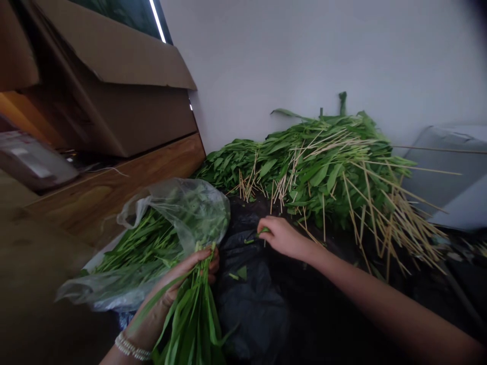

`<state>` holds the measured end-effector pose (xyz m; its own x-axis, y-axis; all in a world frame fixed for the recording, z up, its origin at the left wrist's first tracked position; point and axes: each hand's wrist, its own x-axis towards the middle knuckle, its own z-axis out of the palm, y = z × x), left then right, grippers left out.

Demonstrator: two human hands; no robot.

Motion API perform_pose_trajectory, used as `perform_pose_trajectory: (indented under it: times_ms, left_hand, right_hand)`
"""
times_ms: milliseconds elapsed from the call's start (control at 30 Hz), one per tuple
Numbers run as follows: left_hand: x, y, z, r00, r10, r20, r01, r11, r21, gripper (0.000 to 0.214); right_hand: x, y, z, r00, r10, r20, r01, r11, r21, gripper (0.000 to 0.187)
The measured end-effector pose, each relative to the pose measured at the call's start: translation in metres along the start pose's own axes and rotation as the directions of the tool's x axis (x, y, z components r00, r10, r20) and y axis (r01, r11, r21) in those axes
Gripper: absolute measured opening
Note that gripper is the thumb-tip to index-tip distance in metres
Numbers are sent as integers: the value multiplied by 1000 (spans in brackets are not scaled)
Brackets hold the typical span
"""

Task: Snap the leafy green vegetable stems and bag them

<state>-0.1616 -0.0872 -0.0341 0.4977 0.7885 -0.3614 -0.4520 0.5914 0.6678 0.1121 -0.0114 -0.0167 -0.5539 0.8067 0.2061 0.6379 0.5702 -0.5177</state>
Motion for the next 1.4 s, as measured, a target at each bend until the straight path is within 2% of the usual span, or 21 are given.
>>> perform_pose_trajectory:
  times_ms: [133,233,333,433,533,633,767,933,1067,1233,1400]
  left_hand:
    - [0,0,-3,1000,-2,11,2,1000,1,21]
    - [0,0,-4,1000,-6,16,6,1000,8,21]
    - [0,0,-3,1000,-3,16,3,1000,7,19]
    - [1,1,-1,1000,15,22,-15,1000,11,18]
    - [1,2,2,1000,17,12,-17,1000,11,17]
    - [0,2,4,1000,-3,-11,3,1000,9,17]
    - [-1,2,4,1000,6,-11,-6,1000,5,18]
    - [0,2,4,1000,11,-9,-11,1000,10,17]
    - [0,2,4,1000,13,-19,-13,1000,12,17]
    - [0,2,6,1000,1,-19,-1,1000,0,19]
    - [0,2,7,1000,6,-4,-6,1000,23,20]
  right_hand:
    - [12,-19,27,998,-22,56,20,999,37,11]
    - [15,-22,34,998,-2,62,-3,997,72,15]
    - [14,-14,21,998,54,38,-59,987,151,13]
    - [5,7,-5,984,179,19,-178,950,257,13]
    - [-18,31,-27,965,259,48,-259,899,352,24]
    - [-44,44,-37,948,310,72,-313,870,380,25]
    - [-63,42,-34,944,324,67,-329,894,304,21]
    - [-65,29,-21,964,264,29,-265,962,69,17]
    - [-67,26,-13,973,221,61,-216,973,-79,13]
    - [-69,36,-16,979,192,72,-185,978,-93,7]
    - [-55,46,-24,977,213,-16,-213,977,-14,13]
